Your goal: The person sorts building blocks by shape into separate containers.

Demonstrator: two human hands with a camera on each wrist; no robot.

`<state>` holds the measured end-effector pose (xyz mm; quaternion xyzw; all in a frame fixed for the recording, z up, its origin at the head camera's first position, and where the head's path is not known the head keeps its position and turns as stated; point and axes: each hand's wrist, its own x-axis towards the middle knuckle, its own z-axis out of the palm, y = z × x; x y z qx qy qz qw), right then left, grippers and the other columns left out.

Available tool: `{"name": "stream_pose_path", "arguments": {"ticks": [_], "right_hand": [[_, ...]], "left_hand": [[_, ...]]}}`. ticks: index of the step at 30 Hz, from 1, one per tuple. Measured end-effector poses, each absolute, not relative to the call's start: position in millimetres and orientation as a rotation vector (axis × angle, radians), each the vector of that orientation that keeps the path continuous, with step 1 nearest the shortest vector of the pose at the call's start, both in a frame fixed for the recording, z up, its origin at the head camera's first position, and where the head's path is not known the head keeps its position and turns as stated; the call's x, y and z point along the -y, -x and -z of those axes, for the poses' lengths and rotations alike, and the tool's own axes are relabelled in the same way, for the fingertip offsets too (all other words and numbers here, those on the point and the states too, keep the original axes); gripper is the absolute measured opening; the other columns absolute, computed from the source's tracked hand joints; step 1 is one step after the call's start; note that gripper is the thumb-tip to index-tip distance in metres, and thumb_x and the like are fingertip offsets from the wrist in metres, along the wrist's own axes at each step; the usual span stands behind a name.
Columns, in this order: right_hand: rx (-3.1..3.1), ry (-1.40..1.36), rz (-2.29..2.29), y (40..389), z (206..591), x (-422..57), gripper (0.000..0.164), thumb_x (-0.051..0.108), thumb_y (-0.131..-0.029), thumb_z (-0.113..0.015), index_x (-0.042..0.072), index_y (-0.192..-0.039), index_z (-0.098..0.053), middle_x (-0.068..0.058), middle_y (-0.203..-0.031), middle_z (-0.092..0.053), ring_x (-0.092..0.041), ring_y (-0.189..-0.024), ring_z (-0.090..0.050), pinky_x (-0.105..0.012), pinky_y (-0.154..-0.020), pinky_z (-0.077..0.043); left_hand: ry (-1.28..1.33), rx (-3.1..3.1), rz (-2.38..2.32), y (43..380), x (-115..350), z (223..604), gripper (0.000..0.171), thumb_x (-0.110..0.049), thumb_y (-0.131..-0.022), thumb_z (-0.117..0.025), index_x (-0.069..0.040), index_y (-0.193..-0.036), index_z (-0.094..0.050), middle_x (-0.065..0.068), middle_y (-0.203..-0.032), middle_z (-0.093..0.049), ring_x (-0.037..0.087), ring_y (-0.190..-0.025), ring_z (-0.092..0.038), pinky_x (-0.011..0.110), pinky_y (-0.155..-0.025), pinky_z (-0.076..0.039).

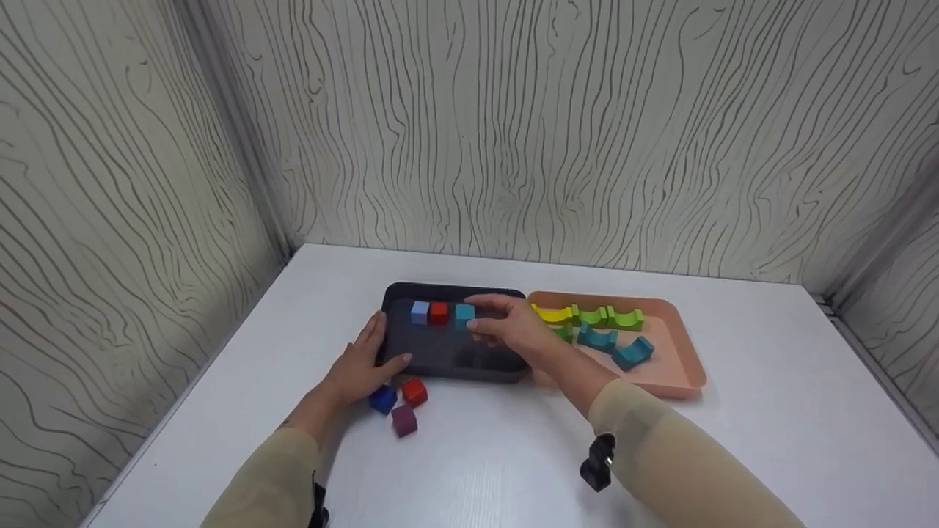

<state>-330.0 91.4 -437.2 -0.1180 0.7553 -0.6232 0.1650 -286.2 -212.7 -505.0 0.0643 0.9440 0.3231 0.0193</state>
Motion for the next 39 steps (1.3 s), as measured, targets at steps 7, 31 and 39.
{"name": "stream_pose_path", "arguments": {"ticks": [7, 31, 39], "right_hand": [[-2.154, 0.294, 1.827, 346, 441, -89, 0.046, 0.012, -0.100, -0.075, 0.015, -0.145, -0.067, -0.008, -0.126, -0.071, -0.027, -0.103, -0.073, -0.043, -0.098, -0.059], [-2.120, 0.109, 1.941, 380, 454, -81, 0.047, 0.006, -0.103, -0.069, 0.012, -0.150, -0.062, -0.012, -0.132, -0.067, -0.024, -0.098, -0.071, -0.043, -0.098, -0.058], [-2.112, 0.028, 1.936, 384, 467, -70, 0.046, 0.004, -0.102, -0.069, 0.013, -0.147, -0.064, -0.012, -0.132, -0.067, -0.021, -0.094, -0.072, -0.033, -0.085, -0.062]], "left_hand": [[-0.253, -2.945, -1.030, 285, 214, 507, 0.100, -0.060, -0.102, -0.061, -0.005, -0.170, -0.013, 0.016, -0.177, -0.010, 0.044, -0.159, -0.021, 0.066, -0.126, -0.015], [-0.245, -2.938, -1.020, 288, 213, 503, 0.101, -0.062, -0.101, -0.060, -0.008, -0.171, -0.011, 0.013, -0.178, -0.009, 0.041, -0.160, -0.019, 0.065, -0.127, -0.013], [-0.286, -2.951, -1.031, 288, 215, 505, 0.098, -0.059, -0.103, -0.059, -0.003, -0.169, -0.012, 0.016, -0.177, -0.011, 0.039, -0.161, -0.018, 0.066, -0.127, -0.012]]}}
